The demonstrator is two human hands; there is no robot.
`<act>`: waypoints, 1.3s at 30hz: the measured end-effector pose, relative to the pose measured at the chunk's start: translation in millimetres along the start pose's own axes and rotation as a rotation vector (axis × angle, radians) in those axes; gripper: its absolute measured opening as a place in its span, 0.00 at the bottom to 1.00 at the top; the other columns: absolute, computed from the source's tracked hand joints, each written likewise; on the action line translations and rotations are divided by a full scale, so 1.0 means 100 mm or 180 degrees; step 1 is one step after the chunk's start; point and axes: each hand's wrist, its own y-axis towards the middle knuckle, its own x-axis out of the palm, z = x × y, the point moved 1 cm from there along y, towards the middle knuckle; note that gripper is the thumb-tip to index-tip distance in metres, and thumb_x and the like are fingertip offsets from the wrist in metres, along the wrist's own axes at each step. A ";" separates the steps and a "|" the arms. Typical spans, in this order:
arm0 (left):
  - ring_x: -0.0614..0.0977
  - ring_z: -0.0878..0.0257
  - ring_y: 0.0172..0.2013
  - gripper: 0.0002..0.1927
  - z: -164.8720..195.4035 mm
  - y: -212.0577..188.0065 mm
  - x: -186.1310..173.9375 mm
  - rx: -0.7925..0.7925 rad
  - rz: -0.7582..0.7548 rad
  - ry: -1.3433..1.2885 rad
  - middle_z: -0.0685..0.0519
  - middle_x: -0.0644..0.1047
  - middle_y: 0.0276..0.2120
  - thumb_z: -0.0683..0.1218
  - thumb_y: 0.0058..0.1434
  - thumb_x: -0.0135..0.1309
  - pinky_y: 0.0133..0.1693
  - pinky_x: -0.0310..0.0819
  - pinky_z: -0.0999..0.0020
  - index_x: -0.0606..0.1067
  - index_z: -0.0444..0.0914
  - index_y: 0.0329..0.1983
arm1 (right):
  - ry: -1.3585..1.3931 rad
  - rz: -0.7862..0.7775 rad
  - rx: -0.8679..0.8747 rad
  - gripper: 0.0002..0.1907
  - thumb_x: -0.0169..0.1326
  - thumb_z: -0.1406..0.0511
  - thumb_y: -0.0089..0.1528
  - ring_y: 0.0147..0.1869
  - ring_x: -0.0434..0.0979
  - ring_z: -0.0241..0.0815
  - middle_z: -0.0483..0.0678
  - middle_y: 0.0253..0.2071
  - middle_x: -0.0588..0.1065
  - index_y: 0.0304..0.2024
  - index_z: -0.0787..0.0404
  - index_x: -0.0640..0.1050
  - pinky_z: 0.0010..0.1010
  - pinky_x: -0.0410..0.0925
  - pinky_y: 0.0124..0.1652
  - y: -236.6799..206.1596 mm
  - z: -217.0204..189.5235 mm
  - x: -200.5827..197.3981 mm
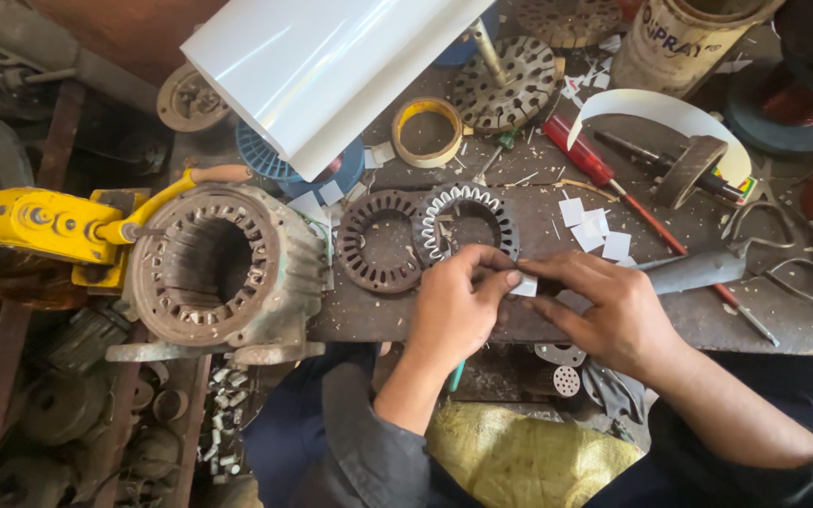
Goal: The person places small white rectangular pieces into the slots of a circular motor stator on a cluttered workbench. They repeatedly pick up pieces, align them, and press them into place while handling the stator with both hands.
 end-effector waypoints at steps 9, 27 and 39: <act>0.83 0.49 0.38 0.11 0.02 0.08 -0.39 0.1802 0.1770 0.1949 0.45 0.81 0.36 0.46 0.67 0.59 0.40 0.76 0.57 0.77 0.35 0.48 | 0.0539 0.0214 0.1235 0.13 0.63 0.66 0.59 0.37 0.85 0.33 0.48 0.40 0.85 0.46 0.59 0.84 0.27 0.77 0.37 0.08 0.22 0.10; 0.76 0.60 0.49 0.26 -0.16 -0.24 0.04 0.0899 0.1621 -0.0178 0.48 0.71 0.51 0.41 0.61 0.63 0.53 0.72 0.64 0.69 0.36 0.62 | 0.0004 0.0591 0.1227 0.08 0.61 0.68 0.60 0.32 0.84 0.38 0.50 0.33 0.82 0.42 0.60 0.83 0.29 0.74 0.34 -0.08 0.15 0.43; 0.79 0.60 0.49 0.34 -0.19 -0.28 0.09 0.1304 0.0988 -0.0437 0.48 0.70 0.49 0.39 0.56 0.65 0.52 0.76 0.68 0.70 0.38 0.67 | -0.0565 0.0204 -0.0091 0.13 0.55 0.71 0.55 0.42 0.83 0.55 0.54 0.41 0.81 0.43 0.62 0.82 0.40 0.75 0.42 -0.03 0.29 0.26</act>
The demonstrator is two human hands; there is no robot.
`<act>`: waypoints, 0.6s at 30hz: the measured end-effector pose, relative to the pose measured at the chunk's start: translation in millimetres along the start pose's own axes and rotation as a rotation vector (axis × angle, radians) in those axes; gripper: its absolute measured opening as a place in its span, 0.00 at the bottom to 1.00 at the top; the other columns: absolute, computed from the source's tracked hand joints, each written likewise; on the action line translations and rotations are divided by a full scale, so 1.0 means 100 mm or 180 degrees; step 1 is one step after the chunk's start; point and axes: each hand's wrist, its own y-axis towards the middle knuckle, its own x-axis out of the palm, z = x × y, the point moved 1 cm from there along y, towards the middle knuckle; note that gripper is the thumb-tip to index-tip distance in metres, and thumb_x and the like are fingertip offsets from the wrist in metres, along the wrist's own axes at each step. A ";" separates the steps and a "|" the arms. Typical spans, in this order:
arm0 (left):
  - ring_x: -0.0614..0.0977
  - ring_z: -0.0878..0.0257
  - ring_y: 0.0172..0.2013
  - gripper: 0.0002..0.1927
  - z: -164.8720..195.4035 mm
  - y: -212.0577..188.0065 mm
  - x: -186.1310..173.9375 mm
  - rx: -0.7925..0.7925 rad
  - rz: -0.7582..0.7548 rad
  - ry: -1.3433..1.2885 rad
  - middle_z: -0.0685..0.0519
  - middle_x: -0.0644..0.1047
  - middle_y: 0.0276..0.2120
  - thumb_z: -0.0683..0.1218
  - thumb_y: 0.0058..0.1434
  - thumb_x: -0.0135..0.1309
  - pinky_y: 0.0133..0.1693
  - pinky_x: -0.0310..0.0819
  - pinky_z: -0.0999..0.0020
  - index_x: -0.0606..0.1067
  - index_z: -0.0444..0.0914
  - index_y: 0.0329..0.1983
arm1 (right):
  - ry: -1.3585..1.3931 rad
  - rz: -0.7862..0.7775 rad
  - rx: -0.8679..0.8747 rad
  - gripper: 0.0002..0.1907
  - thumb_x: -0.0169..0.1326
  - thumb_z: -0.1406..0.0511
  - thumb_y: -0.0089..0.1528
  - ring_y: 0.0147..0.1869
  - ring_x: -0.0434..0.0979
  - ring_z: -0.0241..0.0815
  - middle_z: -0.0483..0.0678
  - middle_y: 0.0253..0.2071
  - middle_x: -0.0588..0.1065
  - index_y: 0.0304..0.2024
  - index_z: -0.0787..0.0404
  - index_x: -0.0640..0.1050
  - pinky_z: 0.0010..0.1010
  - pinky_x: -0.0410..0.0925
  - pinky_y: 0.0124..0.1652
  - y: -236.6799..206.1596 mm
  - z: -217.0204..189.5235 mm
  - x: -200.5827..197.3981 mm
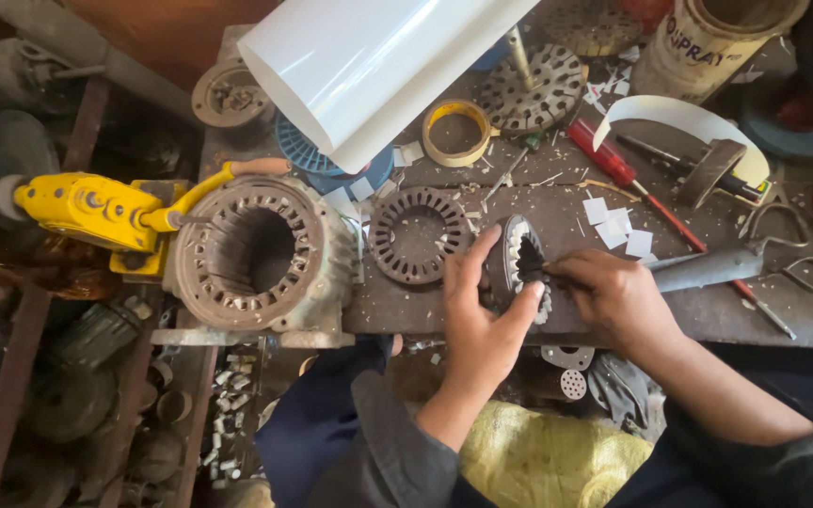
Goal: The person places small white rectangular pieces into the slots of a circular motor stator on a cluttered workbench. They repeatedly pick up pieces, align them, and press them into place while handling the stator with both hands.
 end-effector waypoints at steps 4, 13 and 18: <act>0.78 0.60 0.50 0.33 -0.03 0.07 0.00 0.0140 -0.0013 -0.0208 0.48 0.70 0.51 0.37 0.58 0.64 0.54 0.75 0.67 0.71 0.37 0.68 | -0.0209 -0.0365 0.0493 0.12 0.56 0.70 0.59 0.40 0.83 0.56 0.54 0.37 0.81 0.45 0.60 0.80 0.42 0.75 0.40 0.01 0.05 0.07; 0.79 0.64 0.49 0.29 0.03 0.08 0.08 -0.0105 -0.0007 -0.0374 0.49 0.71 0.54 0.36 0.55 0.62 0.49 0.77 0.71 0.72 0.38 0.62 | 0.0341 -0.0201 0.1219 0.13 0.59 0.66 0.58 0.38 0.86 0.53 0.57 0.35 0.82 0.45 0.63 0.79 0.39 0.76 0.38 -0.05 0.08 0.04; 0.79 0.66 0.45 0.28 0.09 0.10 0.14 -0.0434 -0.0088 -0.0566 0.51 0.71 0.52 0.35 0.55 0.61 0.42 0.78 0.70 0.73 0.38 0.61 | 0.0241 -0.0045 0.0862 0.12 0.58 0.66 0.59 0.36 0.83 0.56 0.59 0.35 0.81 0.43 0.64 0.82 0.40 0.74 0.36 -0.07 0.00 0.06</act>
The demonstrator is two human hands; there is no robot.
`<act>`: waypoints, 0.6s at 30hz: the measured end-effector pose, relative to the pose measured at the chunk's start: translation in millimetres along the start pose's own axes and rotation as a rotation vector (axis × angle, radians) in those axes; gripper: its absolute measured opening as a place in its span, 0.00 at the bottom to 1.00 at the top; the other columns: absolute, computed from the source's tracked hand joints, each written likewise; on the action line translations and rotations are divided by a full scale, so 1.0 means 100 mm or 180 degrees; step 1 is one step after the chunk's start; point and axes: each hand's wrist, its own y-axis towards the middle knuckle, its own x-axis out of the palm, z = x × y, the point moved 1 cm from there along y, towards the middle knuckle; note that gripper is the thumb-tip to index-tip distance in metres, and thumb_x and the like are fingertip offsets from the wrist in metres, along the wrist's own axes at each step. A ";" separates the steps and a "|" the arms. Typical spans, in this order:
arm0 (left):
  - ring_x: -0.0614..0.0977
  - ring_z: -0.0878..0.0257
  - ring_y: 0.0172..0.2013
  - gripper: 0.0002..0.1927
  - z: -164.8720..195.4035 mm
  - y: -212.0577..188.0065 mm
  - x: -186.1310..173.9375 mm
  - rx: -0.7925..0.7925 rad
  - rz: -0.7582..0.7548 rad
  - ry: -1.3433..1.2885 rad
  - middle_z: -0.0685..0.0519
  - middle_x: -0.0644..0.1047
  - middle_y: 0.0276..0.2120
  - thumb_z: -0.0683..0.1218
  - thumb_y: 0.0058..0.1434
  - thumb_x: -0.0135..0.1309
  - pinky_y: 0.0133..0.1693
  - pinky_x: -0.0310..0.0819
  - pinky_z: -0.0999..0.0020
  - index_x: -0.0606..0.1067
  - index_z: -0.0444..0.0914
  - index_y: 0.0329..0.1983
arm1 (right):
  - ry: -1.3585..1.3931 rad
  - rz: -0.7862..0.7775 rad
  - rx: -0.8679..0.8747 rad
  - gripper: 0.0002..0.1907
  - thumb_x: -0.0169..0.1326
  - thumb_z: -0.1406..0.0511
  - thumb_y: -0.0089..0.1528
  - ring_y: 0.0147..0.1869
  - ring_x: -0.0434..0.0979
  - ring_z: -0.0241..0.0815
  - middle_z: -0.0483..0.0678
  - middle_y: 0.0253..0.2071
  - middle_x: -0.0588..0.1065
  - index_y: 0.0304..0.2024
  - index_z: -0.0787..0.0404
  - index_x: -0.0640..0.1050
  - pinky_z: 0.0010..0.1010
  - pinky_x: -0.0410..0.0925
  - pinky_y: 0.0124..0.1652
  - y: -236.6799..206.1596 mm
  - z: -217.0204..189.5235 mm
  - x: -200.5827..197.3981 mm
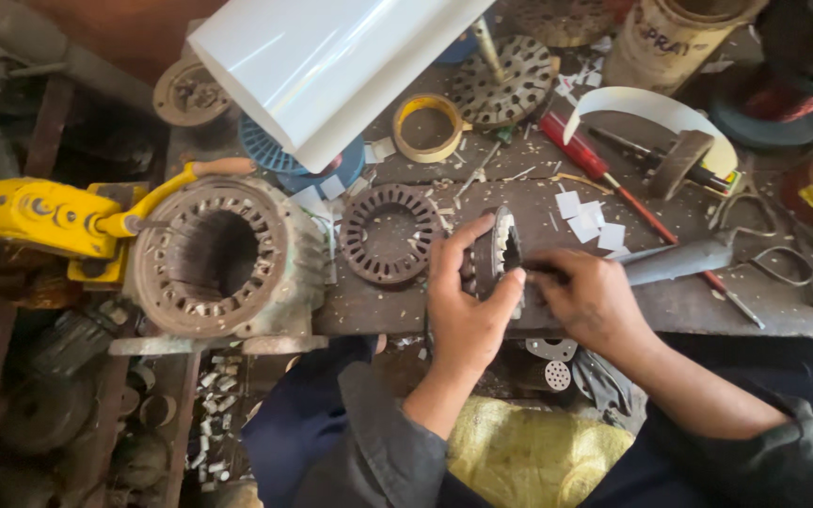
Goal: The person places small white rectangular pieces into the slots of a circular motor stator on a cluttered workbench. They repeatedly pick up pieces, align them, and press them into place while handling the stator with both hands.
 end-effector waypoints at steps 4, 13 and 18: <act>0.79 0.66 0.47 0.27 -0.01 0.03 0.08 0.0239 0.0034 0.0009 0.52 0.73 0.52 0.35 0.57 0.62 0.49 0.76 0.71 0.73 0.37 0.60 | -0.0040 -0.0127 0.1086 0.12 0.58 0.63 0.60 0.34 0.84 0.56 0.61 0.30 0.80 0.43 0.62 0.82 0.42 0.74 0.36 -0.01 0.02 0.05; 0.80 0.63 0.51 0.29 -0.04 0.04 0.19 0.0703 -0.0154 0.0696 0.49 0.75 0.54 0.36 0.56 0.64 0.52 0.77 0.68 0.74 0.36 0.62 | 0.0024 -0.0103 0.0383 0.06 0.53 0.71 0.57 0.42 0.79 0.64 0.61 0.34 0.78 0.36 0.66 0.78 0.47 0.72 0.40 -0.08 0.06 0.25; 0.80 0.64 0.45 0.36 -0.02 0.14 0.20 0.0023 -0.0016 0.0671 0.49 0.76 0.49 0.39 0.55 0.62 0.47 0.76 0.71 0.63 0.36 0.68 | -0.0502 0.0119 -0.0056 0.17 0.52 0.73 0.54 0.41 0.81 0.60 0.56 0.41 0.78 0.46 0.62 0.81 0.46 0.74 0.41 -0.07 0.07 -0.15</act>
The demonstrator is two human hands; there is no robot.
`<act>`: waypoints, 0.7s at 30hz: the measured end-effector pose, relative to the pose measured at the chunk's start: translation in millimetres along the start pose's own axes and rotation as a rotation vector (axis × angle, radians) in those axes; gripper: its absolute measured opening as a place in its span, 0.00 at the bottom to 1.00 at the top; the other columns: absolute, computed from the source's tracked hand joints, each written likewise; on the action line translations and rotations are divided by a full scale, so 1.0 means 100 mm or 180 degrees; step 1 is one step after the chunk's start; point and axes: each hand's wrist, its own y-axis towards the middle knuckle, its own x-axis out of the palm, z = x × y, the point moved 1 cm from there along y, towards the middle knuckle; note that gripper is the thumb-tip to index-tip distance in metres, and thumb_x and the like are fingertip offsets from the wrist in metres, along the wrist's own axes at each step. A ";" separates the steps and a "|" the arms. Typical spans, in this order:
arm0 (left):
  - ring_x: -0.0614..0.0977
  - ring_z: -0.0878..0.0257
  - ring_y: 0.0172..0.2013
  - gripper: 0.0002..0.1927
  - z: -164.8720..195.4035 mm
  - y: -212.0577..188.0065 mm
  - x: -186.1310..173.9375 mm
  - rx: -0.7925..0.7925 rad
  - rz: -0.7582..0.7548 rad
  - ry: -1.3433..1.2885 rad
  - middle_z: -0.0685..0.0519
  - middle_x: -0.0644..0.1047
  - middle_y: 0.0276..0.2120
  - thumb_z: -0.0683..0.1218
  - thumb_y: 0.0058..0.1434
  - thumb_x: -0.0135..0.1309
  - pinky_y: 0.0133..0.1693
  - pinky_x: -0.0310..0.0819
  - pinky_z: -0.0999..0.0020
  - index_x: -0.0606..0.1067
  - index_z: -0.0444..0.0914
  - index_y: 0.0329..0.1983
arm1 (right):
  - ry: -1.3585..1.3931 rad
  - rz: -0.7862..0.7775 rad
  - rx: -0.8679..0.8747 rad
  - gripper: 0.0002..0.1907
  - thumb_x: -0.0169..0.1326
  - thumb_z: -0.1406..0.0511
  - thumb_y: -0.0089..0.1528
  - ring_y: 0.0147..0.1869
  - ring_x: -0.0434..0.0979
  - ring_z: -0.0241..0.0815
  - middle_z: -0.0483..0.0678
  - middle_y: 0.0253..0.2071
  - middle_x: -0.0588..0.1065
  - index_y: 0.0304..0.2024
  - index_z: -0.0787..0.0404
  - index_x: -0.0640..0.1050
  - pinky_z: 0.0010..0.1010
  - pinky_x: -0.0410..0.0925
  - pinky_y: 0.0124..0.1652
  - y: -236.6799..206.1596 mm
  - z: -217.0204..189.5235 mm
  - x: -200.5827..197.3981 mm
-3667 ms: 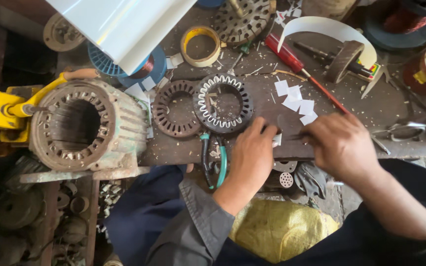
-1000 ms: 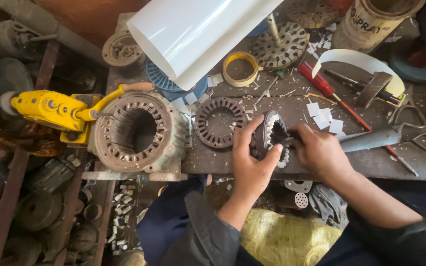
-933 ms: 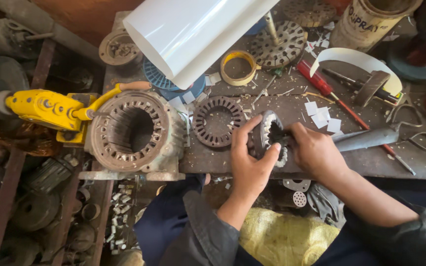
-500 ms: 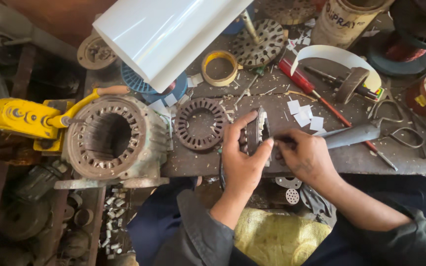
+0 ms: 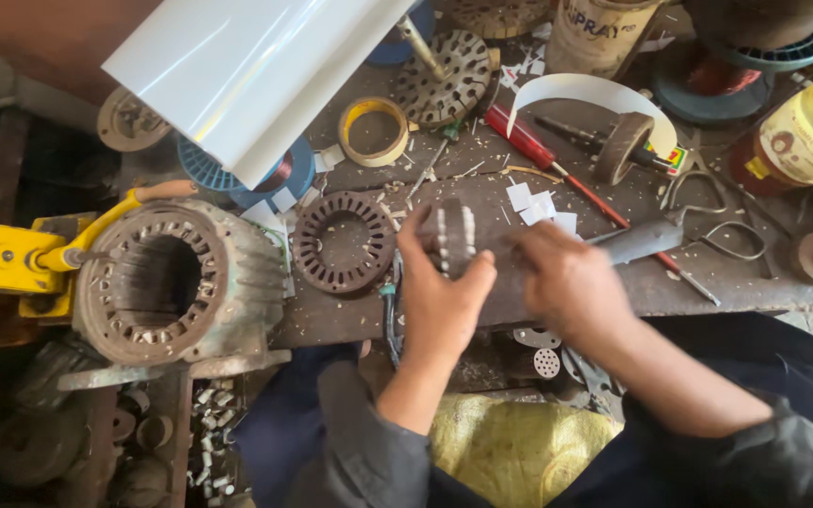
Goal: The person places small white rectangular pieces into the slots of a circular motor stator on a cluttered workbench. They repeatedly pick up pieces, align them, and press them into place while handling the stator with both hands.
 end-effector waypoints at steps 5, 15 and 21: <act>0.76 0.67 0.24 0.33 -0.02 0.16 -0.22 -0.1037 -0.0312 -0.0802 0.51 0.77 0.36 0.39 0.53 0.59 0.24 0.69 0.72 0.68 0.39 0.65 | -0.0485 0.0130 0.0084 0.16 0.60 0.63 0.60 0.48 0.79 0.60 0.56 0.46 0.77 0.48 0.62 0.81 0.46 0.72 0.47 0.30 0.23 -0.34; 0.69 0.69 0.18 0.14 -0.30 0.61 -0.52 -0.1493 0.0583 -0.1356 0.58 0.71 0.22 0.51 0.60 0.64 0.20 0.62 0.72 0.77 0.35 0.38 | -0.0584 -0.0394 0.0477 0.18 0.63 0.58 0.56 0.52 0.78 0.59 0.54 0.47 0.76 0.47 0.57 0.82 0.47 0.70 0.50 0.43 0.30 -0.06; 0.79 0.60 0.25 0.18 -0.31 0.68 -0.63 -0.0474 0.0473 0.0933 0.53 0.78 0.26 0.51 0.58 0.65 0.30 0.73 0.63 0.79 0.35 0.45 | -0.0692 -0.0195 0.0273 0.11 0.58 0.62 0.63 0.52 0.78 0.58 0.54 0.48 0.77 0.45 0.59 0.82 0.46 0.71 0.50 0.39 0.32 -0.13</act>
